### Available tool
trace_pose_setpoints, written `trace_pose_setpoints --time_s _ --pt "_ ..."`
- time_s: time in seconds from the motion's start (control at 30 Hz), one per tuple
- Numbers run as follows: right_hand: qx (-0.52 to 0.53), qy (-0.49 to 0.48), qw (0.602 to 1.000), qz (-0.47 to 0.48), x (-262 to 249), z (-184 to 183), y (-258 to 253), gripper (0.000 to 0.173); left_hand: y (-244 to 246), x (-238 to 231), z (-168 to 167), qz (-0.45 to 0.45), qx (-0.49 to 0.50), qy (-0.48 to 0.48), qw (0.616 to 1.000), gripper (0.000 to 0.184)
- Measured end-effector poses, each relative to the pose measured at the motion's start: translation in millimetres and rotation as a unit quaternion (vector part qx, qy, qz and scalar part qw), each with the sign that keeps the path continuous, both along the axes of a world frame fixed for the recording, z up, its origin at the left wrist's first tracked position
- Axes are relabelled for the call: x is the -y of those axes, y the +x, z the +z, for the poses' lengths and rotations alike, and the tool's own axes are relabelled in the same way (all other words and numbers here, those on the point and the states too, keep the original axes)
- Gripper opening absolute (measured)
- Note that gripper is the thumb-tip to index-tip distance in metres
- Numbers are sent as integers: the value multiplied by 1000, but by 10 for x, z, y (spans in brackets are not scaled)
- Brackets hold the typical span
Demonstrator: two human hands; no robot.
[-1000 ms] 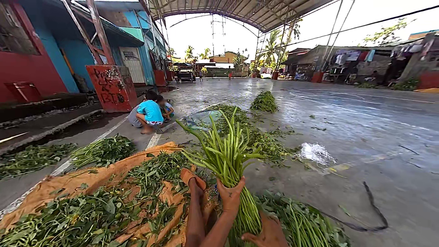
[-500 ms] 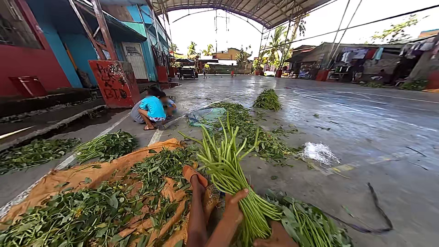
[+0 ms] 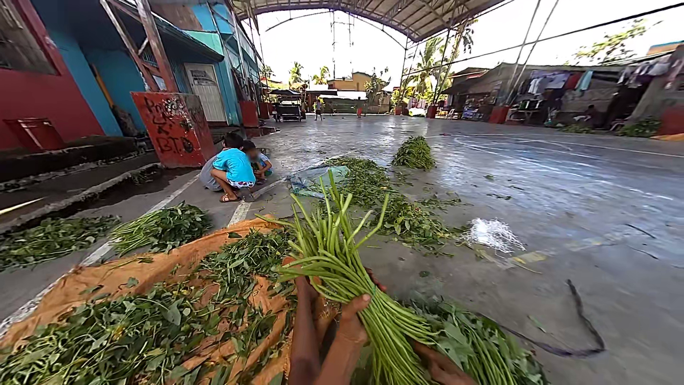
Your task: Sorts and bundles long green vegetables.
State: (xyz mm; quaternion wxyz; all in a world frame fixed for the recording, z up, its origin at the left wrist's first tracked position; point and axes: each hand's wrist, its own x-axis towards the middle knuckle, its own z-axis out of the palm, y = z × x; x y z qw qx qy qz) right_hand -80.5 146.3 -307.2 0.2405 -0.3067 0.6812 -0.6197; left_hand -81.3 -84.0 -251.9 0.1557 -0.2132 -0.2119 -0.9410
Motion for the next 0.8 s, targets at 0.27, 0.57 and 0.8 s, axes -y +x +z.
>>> trace_pose_setpoints --time_s 0.27,0.57,0.8 --pt "-31 157 984 -74 159 307 249 74 112 -85 121 142 99 9 985 64" --pt "212 -160 949 -173 -229 -252 311 29 187 362 104 30 -46 84 995 51" --pt "-66 -47 876 -476 -837 353 -555 53 209 691 185 -98 -137 48 984 54"
